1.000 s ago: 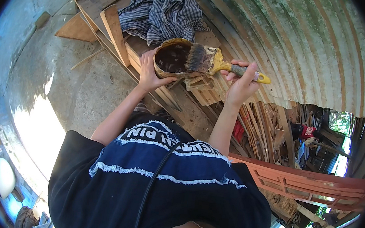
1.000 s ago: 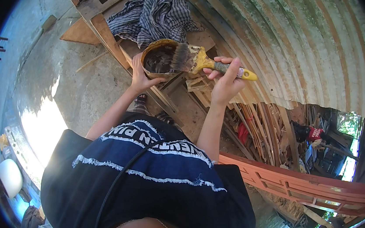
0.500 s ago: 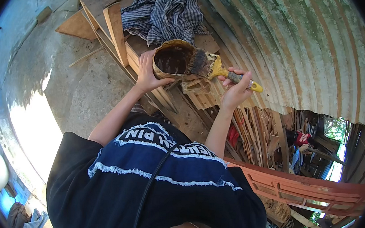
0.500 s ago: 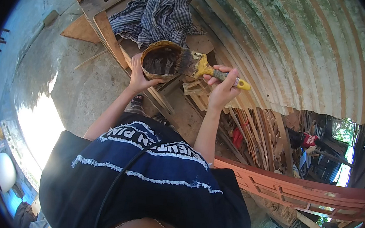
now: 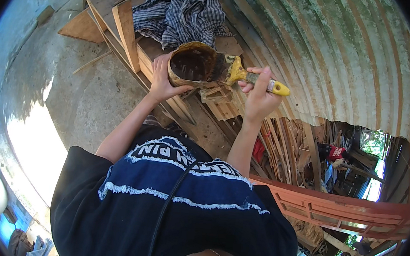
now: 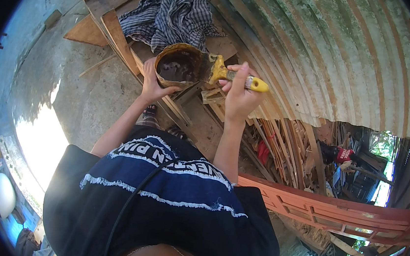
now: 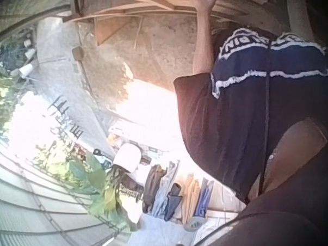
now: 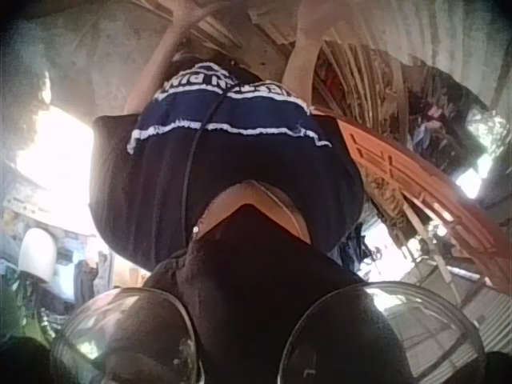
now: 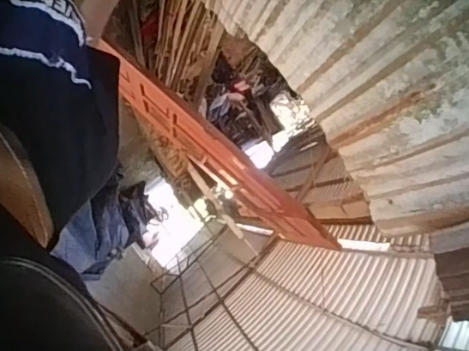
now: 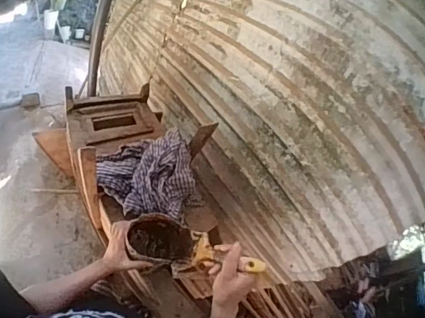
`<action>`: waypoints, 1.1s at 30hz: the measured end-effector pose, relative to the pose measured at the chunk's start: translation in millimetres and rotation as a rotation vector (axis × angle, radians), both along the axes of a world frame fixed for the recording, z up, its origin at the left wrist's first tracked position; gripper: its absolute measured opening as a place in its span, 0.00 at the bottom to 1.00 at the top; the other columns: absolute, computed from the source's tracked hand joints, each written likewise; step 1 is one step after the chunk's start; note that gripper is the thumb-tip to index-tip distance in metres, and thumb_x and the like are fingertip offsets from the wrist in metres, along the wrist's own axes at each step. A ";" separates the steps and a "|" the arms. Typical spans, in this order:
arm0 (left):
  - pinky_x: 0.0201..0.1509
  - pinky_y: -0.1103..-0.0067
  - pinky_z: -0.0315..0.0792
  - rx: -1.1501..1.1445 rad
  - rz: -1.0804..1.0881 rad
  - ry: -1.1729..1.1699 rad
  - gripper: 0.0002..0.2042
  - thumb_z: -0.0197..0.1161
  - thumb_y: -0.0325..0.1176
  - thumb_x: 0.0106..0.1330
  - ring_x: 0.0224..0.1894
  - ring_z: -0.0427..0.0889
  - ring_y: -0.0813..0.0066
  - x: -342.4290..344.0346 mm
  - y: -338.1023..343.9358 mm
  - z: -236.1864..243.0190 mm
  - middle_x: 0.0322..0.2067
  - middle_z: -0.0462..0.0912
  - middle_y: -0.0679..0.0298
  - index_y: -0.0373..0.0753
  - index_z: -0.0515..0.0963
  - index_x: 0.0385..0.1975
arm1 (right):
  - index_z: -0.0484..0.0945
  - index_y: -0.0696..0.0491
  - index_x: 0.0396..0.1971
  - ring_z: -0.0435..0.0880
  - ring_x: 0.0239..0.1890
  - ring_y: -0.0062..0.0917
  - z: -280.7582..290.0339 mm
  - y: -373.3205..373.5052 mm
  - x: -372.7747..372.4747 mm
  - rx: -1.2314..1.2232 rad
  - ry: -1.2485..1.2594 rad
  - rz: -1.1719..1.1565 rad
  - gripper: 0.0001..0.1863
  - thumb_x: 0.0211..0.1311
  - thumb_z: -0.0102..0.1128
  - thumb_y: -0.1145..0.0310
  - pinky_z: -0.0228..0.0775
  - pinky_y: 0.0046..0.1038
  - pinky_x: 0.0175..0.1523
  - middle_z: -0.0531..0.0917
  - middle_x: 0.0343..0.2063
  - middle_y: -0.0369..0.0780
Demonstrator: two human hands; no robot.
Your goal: Staining a wooden door using a paint brush and a container of wood stain.
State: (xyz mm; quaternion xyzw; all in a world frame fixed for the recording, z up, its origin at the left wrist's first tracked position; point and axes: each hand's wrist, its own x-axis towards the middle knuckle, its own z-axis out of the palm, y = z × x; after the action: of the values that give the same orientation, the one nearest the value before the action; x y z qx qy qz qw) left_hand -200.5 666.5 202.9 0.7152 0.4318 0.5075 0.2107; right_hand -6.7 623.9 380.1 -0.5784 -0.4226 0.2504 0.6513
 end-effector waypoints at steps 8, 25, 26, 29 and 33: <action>0.62 0.63 0.56 -0.003 -0.014 -0.016 0.49 0.77 0.51 0.35 0.56 0.64 0.56 1.6 -2.5 6.0 0.52 0.69 0.57 0.37 0.62 0.60 | 0.79 0.62 0.27 0.73 0.13 0.13 2.1 -0.4 -10.8 -0.005 -0.224 0.037 0.12 0.68 0.53 0.70 0.70 0.17 0.21 0.81 0.20 0.37; 0.60 0.64 0.56 -0.018 0.026 -0.039 0.48 0.77 0.52 0.33 0.55 0.66 0.57 2.6 -4.5 11.5 0.50 0.70 0.59 0.41 0.64 0.59 | 0.73 0.58 0.27 0.77 0.21 0.39 14.0 5.8 -28.2 0.090 -0.879 0.222 0.06 0.61 0.58 0.73 0.67 0.32 0.25 0.78 0.24 0.43; 0.60 0.64 0.56 -0.020 0.036 -0.034 0.48 0.77 0.52 0.33 0.54 0.66 0.57 1.7 -4.7 10.6 0.50 0.70 0.58 0.41 0.64 0.59 | 0.73 0.58 0.27 0.77 0.21 0.39 14.3 6.5 -29.9 0.096 -0.878 0.226 0.06 0.61 0.58 0.73 0.67 0.32 0.25 0.78 0.24 0.43; 0.60 0.64 0.56 -0.025 0.037 -0.010 0.48 0.77 0.52 0.33 0.55 0.66 0.57 5.2 -3.4 14.4 0.51 0.70 0.57 0.39 0.64 0.58 | 0.72 0.57 0.26 0.77 0.22 0.41 18.2 9.3 -29.4 0.072 -0.942 0.238 0.07 0.61 0.58 0.72 0.67 0.34 0.25 0.78 0.24 0.44; 0.60 0.64 0.56 -0.023 0.030 -0.024 0.48 0.78 0.52 0.33 0.54 0.66 0.57 4.9 -4.4 16.6 0.50 0.70 0.58 0.40 0.64 0.58 | 0.72 0.57 0.27 0.76 0.23 0.43 18.3 12.6 -34.4 0.063 -0.968 0.269 0.07 0.61 0.58 0.71 0.67 0.35 0.26 0.77 0.24 0.45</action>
State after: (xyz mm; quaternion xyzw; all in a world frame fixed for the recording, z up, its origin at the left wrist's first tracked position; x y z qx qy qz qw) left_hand -195.6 662.1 219.6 0.7001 0.4457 0.5143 0.2162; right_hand -41.1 636.5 398.4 -0.5486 -0.7545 0.0220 0.3596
